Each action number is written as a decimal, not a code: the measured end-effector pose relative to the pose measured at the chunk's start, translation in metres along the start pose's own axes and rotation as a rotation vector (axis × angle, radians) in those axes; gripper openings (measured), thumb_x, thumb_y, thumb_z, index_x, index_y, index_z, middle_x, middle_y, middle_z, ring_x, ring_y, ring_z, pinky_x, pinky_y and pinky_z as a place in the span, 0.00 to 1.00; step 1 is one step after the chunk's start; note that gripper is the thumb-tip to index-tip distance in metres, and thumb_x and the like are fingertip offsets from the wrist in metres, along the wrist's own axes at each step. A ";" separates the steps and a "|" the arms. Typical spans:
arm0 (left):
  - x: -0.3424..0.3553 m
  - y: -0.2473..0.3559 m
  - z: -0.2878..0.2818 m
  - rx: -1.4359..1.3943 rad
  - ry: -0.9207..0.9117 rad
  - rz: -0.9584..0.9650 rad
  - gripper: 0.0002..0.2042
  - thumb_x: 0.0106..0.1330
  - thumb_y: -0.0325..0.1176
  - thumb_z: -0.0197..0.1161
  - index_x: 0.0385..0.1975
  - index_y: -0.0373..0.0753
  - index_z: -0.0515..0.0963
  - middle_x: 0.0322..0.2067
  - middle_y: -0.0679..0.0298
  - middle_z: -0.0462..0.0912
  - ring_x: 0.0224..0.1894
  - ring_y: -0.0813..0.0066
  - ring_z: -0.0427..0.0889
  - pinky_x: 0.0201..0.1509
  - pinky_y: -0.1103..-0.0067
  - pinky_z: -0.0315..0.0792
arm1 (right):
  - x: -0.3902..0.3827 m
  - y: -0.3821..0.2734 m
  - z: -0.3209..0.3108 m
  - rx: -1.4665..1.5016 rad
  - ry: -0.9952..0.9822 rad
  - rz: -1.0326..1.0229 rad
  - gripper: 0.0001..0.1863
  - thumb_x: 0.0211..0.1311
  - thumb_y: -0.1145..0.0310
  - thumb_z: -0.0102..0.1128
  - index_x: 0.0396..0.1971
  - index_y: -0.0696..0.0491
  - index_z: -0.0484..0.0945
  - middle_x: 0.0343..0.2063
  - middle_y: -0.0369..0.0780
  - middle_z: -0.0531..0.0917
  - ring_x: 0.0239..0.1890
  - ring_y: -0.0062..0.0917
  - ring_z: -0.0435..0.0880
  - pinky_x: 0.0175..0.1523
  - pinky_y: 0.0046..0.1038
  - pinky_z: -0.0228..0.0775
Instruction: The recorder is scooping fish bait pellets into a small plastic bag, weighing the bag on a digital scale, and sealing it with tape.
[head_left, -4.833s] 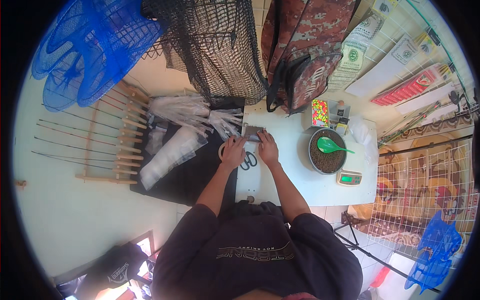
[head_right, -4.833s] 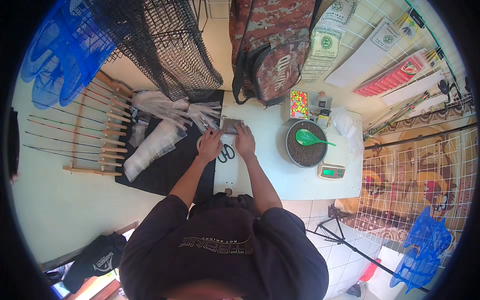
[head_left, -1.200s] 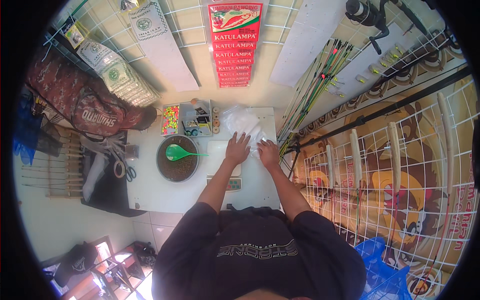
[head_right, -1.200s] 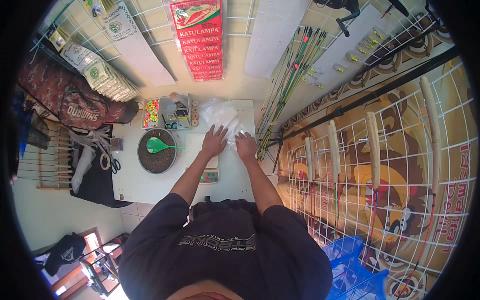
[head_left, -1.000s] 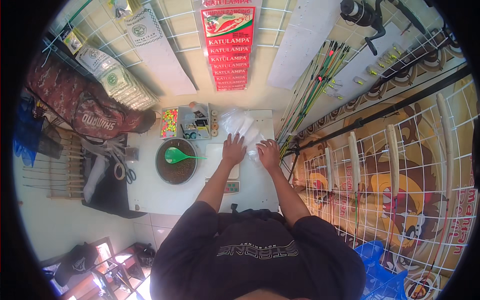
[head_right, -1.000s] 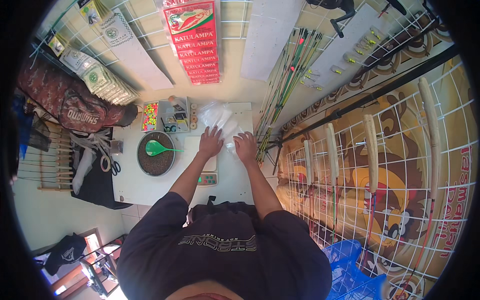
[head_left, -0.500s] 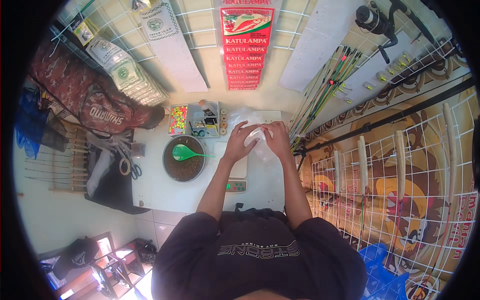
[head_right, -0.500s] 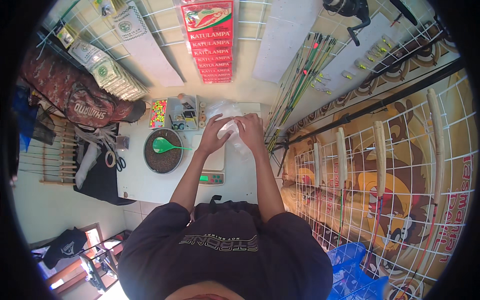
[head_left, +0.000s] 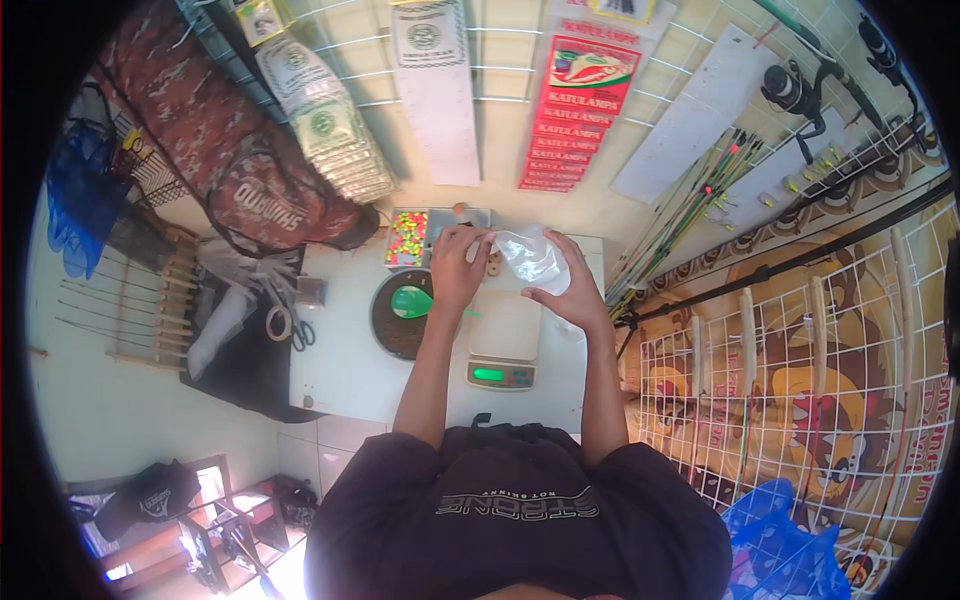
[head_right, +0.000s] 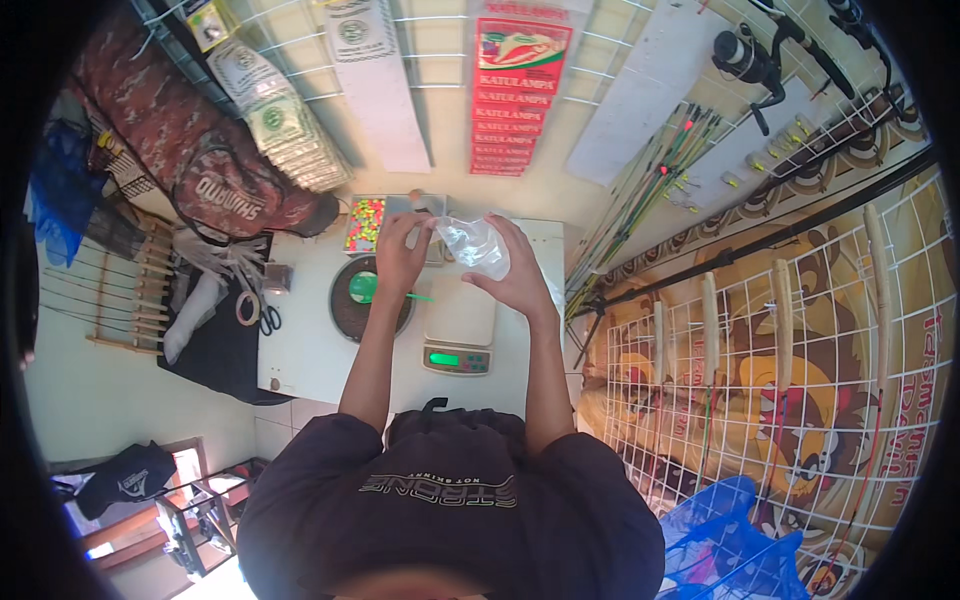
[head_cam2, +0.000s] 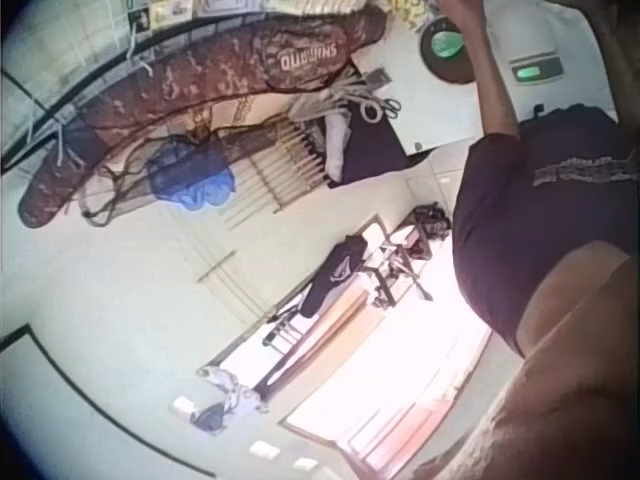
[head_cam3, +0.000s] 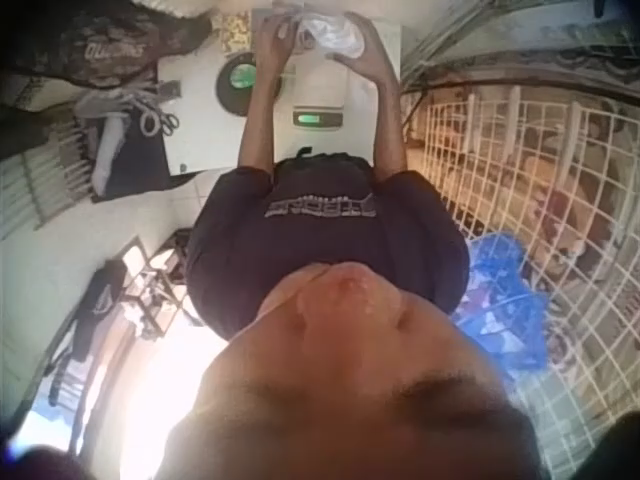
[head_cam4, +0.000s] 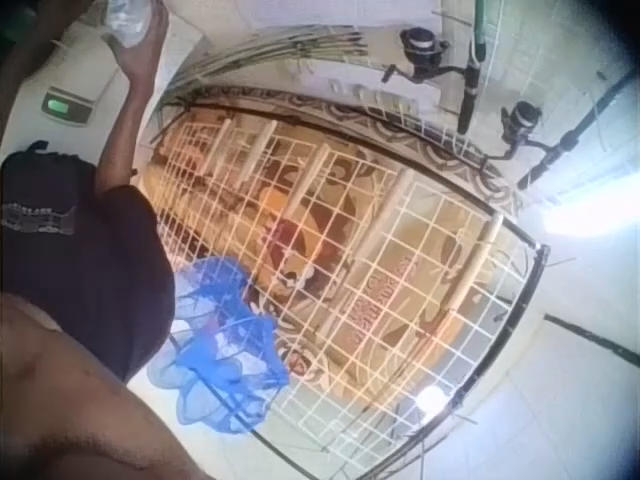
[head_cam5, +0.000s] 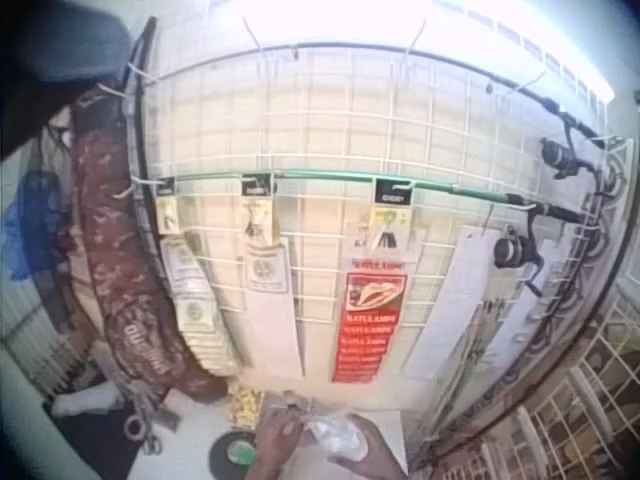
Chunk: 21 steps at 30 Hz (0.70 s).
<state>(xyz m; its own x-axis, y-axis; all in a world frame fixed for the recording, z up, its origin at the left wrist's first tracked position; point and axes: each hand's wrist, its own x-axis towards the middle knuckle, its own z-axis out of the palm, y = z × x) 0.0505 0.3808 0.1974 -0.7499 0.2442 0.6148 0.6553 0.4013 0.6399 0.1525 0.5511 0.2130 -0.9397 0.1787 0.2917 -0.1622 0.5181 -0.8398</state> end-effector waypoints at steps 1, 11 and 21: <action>0.001 -0.004 -0.012 0.022 0.012 0.003 0.03 0.54 0.29 0.64 0.28 0.40 0.80 0.30 0.67 0.81 0.37 0.65 0.75 0.42 0.73 0.69 | 0.001 -0.005 0.008 0.004 0.001 -0.004 0.39 0.38 0.69 0.73 0.55 0.53 0.66 0.55 0.44 0.69 0.61 0.35 0.64 0.64 0.33 0.56; -0.004 -0.060 -0.120 0.125 0.008 0.066 0.07 0.54 0.32 0.65 0.31 0.40 0.79 0.28 0.65 0.80 0.37 0.65 0.74 0.44 0.72 0.67 | 0.019 -0.048 0.104 0.014 0.196 -0.159 0.08 0.53 0.74 0.59 0.35 0.55 0.80 0.39 0.42 0.81 0.48 0.35 0.75 0.55 0.33 0.65; -0.067 -0.120 -0.189 -0.019 -0.297 -0.164 0.16 0.52 0.34 0.67 0.42 0.43 0.76 0.42 0.63 0.77 0.49 0.62 0.70 0.54 0.71 0.65 | 0.020 -0.058 0.180 0.223 0.400 0.066 0.07 0.58 0.71 0.57 0.33 0.57 0.80 0.31 0.40 0.82 0.35 0.22 0.78 0.44 0.25 0.68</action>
<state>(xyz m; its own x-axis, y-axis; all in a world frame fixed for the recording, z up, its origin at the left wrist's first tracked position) 0.0396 0.1494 0.1667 -0.8375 0.4250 0.3436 0.5229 0.4406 0.7297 0.0885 0.3740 0.1851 -0.7674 0.5364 0.3512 -0.2081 0.3098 -0.9277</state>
